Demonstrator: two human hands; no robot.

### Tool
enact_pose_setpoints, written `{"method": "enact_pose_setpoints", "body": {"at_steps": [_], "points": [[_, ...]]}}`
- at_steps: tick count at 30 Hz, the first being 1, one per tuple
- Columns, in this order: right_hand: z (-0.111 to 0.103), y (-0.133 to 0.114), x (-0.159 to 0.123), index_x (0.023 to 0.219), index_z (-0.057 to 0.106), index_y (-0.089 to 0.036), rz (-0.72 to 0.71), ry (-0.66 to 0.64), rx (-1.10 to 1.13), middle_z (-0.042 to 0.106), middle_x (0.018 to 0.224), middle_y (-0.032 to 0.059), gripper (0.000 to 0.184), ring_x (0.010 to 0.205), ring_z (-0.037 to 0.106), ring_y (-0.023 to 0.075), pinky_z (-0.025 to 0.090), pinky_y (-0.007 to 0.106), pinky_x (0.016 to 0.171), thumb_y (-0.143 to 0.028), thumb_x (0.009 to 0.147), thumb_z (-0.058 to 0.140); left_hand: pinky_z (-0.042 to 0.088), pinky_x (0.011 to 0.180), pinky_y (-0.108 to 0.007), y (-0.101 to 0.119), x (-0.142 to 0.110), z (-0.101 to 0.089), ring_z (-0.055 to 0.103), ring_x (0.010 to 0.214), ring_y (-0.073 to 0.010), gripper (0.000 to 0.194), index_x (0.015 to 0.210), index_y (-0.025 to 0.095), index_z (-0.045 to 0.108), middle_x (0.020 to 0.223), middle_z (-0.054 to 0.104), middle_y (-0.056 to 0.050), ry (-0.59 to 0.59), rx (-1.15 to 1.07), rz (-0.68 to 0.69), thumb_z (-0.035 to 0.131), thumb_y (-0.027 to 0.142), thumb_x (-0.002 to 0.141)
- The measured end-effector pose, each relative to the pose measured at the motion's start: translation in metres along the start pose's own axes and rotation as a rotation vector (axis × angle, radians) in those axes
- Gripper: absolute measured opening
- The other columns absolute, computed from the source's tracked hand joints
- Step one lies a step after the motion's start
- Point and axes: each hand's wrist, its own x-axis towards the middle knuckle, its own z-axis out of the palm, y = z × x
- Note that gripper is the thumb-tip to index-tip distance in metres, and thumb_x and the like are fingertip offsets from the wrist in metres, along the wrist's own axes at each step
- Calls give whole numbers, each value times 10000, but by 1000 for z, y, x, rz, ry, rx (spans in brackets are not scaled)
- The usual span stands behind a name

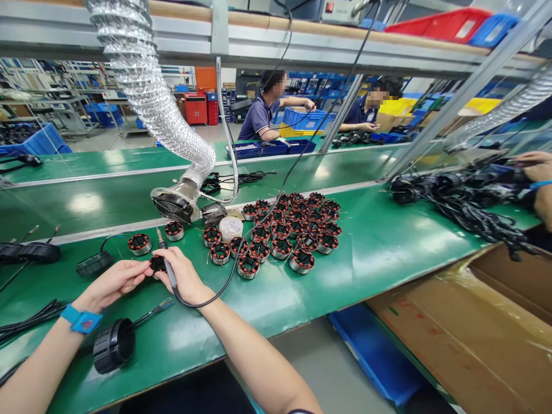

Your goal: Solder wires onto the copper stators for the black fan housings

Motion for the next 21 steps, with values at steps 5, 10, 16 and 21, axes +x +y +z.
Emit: {"method": "enact_pose_setpoints", "body": {"at_steps": [5,10,16,21], "points": [[-8,2,2,1299,479,-239,28,35,18,504,1162,61,549,1032,550,178,465,308,948,-117,810,697,298,528,-226,5,-18,8,442,582,-117,477,700,121,710,626,601,-20,-73,486,132,623,585,772],[-16,6,2,1299,478,-242,40,49,24,501,1188,66,581,1082,545,183,439,329,1002,-72,789,698,295,544,-235,2,-20,33,442,585,-115,361,708,137,715,634,635,1,-402,652,208,620,472,805],[-16,8,3,1290,490,-248,45,34,14,514,1201,72,577,1092,551,191,443,342,1003,-80,783,707,314,564,-229,1,-20,19,475,581,-113,269,724,141,641,668,692,-31,-457,289,144,634,398,804],[-14,9,2,1279,510,-239,41,34,16,539,1169,69,577,1078,558,200,451,356,996,-84,766,722,152,471,-225,-1,-15,-4,273,459,-58,351,677,150,553,578,594,24,-81,22,194,715,458,720]]}}
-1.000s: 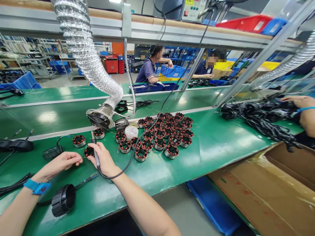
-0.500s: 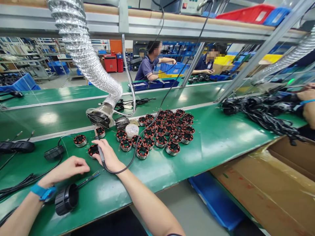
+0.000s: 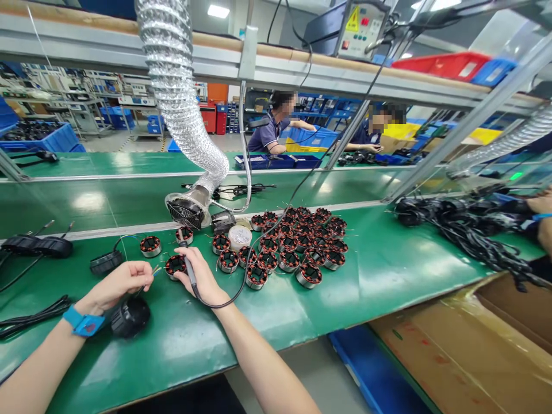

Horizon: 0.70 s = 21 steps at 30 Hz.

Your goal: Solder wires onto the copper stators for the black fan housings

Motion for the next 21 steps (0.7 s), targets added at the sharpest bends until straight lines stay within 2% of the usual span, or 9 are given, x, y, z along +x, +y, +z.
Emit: {"method": "enact_pose_setpoints", "body": {"at_steps": [2,4,7,9,12,15,18,21], "points": [[2,-2,0,1285,508,-234,-8,-18,24,548,1165,69,601,1073,567,200,458,357,990,-87,749,737,141,469,-223,-2,2,-3,261,455,-52,385,692,148,549,573,569,33,91,-61,23,737,485,692],[6,-8,1,1291,505,-232,-27,-23,44,556,1186,74,624,1092,568,206,456,364,997,-98,733,752,145,471,-220,-4,4,-4,270,456,-52,405,747,141,576,571,556,37,134,-83,24,752,499,675],[12,-22,5,1272,522,-241,-48,16,83,566,1199,72,591,1117,569,211,448,372,1015,-141,740,759,165,477,-218,-5,4,-1,297,467,-57,440,858,126,619,580,548,38,145,-76,25,755,504,677],[17,-31,9,1261,526,-249,-26,44,163,561,1180,67,516,1044,612,190,491,346,964,-168,788,717,170,479,-219,-4,3,1,305,474,-59,443,887,127,624,589,544,38,142,-75,44,745,506,693],[27,-38,15,1253,519,-263,35,94,281,545,1138,53,427,858,662,134,548,287,832,-152,852,616,159,474,-222,0,0,4,290,472,-58,413,865,141,610,591,532,46,131,-87,73,730,505,712],[36,-35,22,1231,529,-267,50,143,298,542,1092,34,420,766,659,106,551,268,790,-113,844,590,157,470,-225,3,-2,6,272,470,-60,379,798,151,596,584,522,49,144,-84,101,704,509,734],[43,-30,26,1219,542,-263,38,167,284,538,1077,30,412,740,655,99,550,264,781,-104,841,585,206,487,-223,4,-2,5,309,499,-73,366,703,151,597,569,494,47,214,-40,156,663,505,767],[47,-28,27,1217,547,-258,7,208,225,543,1093,39,409,780,659,116,548,281,811,-118,839,611,287,537,-220,2,0,2,398,563,-98,329,739,149,657,602,528,32,297,16,202,658,477,770]]}}
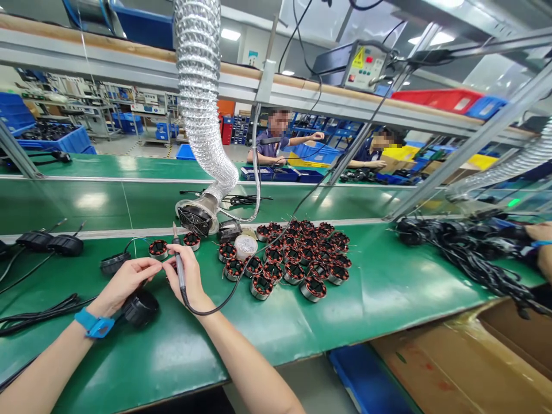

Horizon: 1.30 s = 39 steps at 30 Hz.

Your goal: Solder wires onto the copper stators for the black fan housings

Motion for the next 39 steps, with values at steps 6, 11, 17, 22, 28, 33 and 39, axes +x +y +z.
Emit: {"method": "enact_pose_setpoints", "body": {"at_steps": [6,11,17,22,28,33,39], "points": [[-2,-9,-2,1234,542,-277,-111,-22,-112,586,1042,34,446,952,629,173,493,361,967,-159,827,680,447,772,-283,-4,-2,7,598,804,-205,287,808,144,710,813,702,-42,-92,100,55,604,410,795],[-1,-12,-5,1214,559,-289,-92,-67,-80,533,1077,33,423,827,641,132,530,323,900,-83,846,586,465,784,-298,-4,-6,16,609,828,-225,304,770,140,698,810,702,-40,-176,71,46,612,429,803],[-7,-6,-6,1152,587,-265,-12,-9,-44,513,1049,24,389,724,636,98,559,260,777,-67,817,584,433,707,-261,3,-5,7,552,747,-175,347,770,152,662,771,640,-27,-134,122,54,610,492,814],[-12,-3,-6,1151,583,-251,20,8,-44,525,1040,19,390,706,643,89,555,234,740,-64,809,594,355,510,-213,4,-6,3,445,536,-106,374,800,168,577,612,511,34,-164,71,-63,569,541,831],[-10,1,-10,1204,573,-258,-80,-55,-124,525,1082,44,368,776,639,102,543,239,804,-80,884,534,205,430,-199,5,-5,7,300,440,-65,433,733,152,576,509,401,70,-85,60,-127,636,580,748],[-10,10,-15,1295,535,-276,-132,-180,-284,534,1111,66,421,868,625,140,540,256,812,-88,924,472,174,428,-204,5,-3,7,277,435,-58,437,758,136,624,519,413,62,-19,1,-157,687,563,692],[-15,3,-9,1267,569,-268,-147,-83,-266,612,1087,72,331,961,627,175,522,300,882,-178,960,482,146,433,-215,7,1,8,253,437,-57,462,747,137,639,523,425,59,107,-19,-151,722,576,627]]}}
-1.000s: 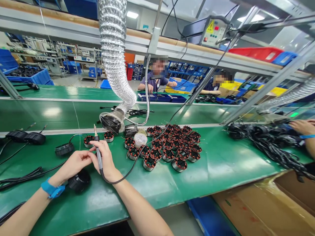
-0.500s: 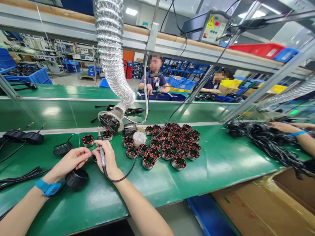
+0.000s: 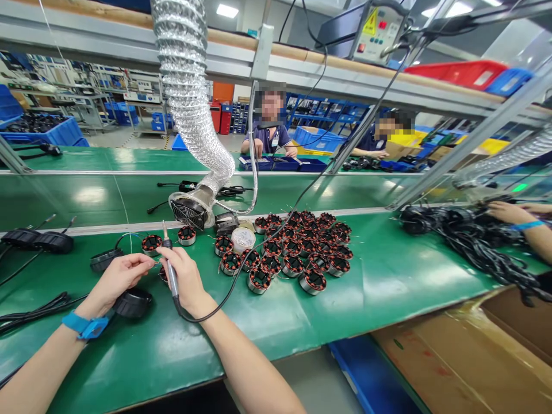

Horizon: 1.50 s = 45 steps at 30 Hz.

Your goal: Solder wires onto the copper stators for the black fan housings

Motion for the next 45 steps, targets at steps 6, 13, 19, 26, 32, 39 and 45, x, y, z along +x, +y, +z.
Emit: {"method": "enact_pose_setpoints", "body": {"at_steps": [6,13,19,26,32,39,45], "points": [[-6,-2,4,1061,623,-205,261,195,211,618,700,-1,243,569,595,124,524,242,583,-364,976,459,212,468,-226,3,3,-2,324,488,-92,433,734,143,674,531,488,32,100,155,34,691,566,639],[-4,-1,2,885,625,-188,347,198,313,516,531,-39,320,419,499,105,397,205,403,-450,939,448,215,473,-228,3,4,-2,326,490,-96,402,717,144,675,535,495,28,98,187,30,671,540,649],[-3,-2,2,889,631,-187,350,134,298,512,514,-43,309,426,504,109,406,207,413,-432,936,448,191,463,-222,1,6,-3,296,476,-83,418,734,139,672,551,503,30,91,169,30,673,547,643],[-3,-2,2,874,653,-190,312,126,210,563,557,-21,288,510,571,136,473,236,505,-385,932,449,189,470,-224,0,6,-3,305,490,-88,392,735,135,669,544,482,30,90,187,35,655,520,660],[-9,-9,3,819,672,-208,188,103,129,614,604,-14,220,551,603,142,509,258,599,-291,890,481,195,474,-227,2,6,-2,301,492,-90,373,726,137,675,516,458,39,95,201,30,659,504,665],[-9,-8,2,821,679,-199,212,146,185,622,616,-4,222,556,601,143,500,252,575,-281,888,484,206,474,-221,-3,9,-3,309,495,-86,385,759,134,678,537,475,39,90,209,27,657,510,682],[-8,-5,2,819,679,-183,186,193,188,585,568,-20,225,471,520,115,430,229,494,-272,891,486,205,472,-217,-6,10,-4,319,498,-84,397,764,132,673,557,491,34,90,213,22,656,521,683]]}}
